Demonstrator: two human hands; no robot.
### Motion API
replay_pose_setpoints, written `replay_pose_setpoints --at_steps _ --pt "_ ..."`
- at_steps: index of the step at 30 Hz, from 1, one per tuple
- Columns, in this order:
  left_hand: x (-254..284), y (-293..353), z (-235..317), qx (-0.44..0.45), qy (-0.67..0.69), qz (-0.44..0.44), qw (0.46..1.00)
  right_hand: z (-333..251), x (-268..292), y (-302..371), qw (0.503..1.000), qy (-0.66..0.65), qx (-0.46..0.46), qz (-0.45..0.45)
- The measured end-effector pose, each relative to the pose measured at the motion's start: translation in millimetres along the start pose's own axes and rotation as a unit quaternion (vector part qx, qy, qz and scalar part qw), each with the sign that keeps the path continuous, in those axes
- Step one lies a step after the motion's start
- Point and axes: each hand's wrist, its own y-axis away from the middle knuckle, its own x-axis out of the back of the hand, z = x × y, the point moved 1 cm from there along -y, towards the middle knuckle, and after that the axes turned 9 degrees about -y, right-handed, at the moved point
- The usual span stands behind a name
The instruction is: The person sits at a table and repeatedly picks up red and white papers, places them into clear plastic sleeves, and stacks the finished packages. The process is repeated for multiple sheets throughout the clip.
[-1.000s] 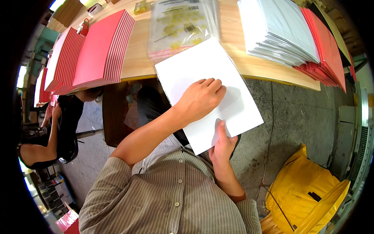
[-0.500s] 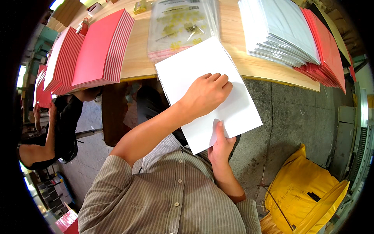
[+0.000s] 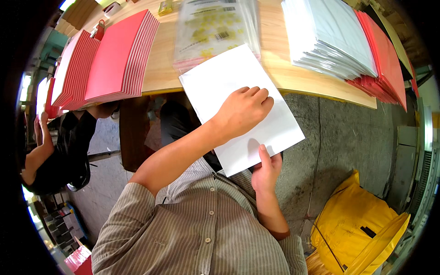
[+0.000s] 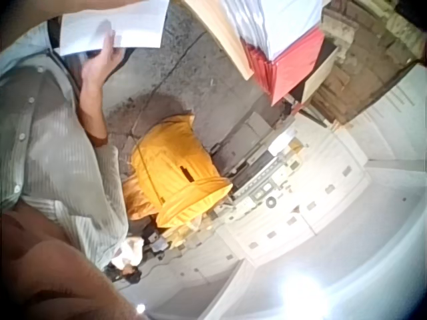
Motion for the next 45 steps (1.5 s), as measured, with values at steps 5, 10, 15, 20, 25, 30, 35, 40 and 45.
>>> replay_pose_setpoints --at_steps 5,10,15,20,25,30,35,40,45 --pt "0.1 2.9 3.6 -0.009 -0.009 -0.005 1.000 -4.4 10.6 3.7 0.999 0.031 -0.010 -0.004" --pt "6.4 5.3 8.2 -0.011 -0.021 0.008 1.000 -9.7 2.0 2.0 0.999 0.001 -0.026 -0.025" --pt "15.3 3.7 6.2 -0.009 -0.018 -0.007 1.000 -13.6 -13.1 1.4 0.999 0.006 -0.038 -0.019" --pt "18.3 10.0 -2.0 0.020 -0.009 -0.050 0.999 -16.1 -20.5 2.7 0.999 0.018 -0.030 -0.031" --pt "28.5 22.8 1.1 0.035 0.017 -0.063 0.997 -9.3 -13.9 -0.1 0.999 -0.012 -0.032 -0.016" --pt "80.9 72.1 -15.0 0.086 0.137 0.269 0.949 -18.6 -24.4 2.7 0.996 -0.073 -0.041 -0.008" --pt "41.3 158.5 -29.8 0.406 0.527 0.212 0.716 -14.4 -40.1 -3.0 0.987 -0.134 -0.080 -0.030" --pt "30.2 125.0 -26.2 0.448 0.717 0.206 0.493 3.8 -46.9 -4.8 0.986 -0.138 -0.092 -0.022" --pt "34.7 128.3 -20.0 0.485 0.726 0.116 0.473 9.8 -41.6 -4.1 0.986 -0.118 -0.094 -0.066"
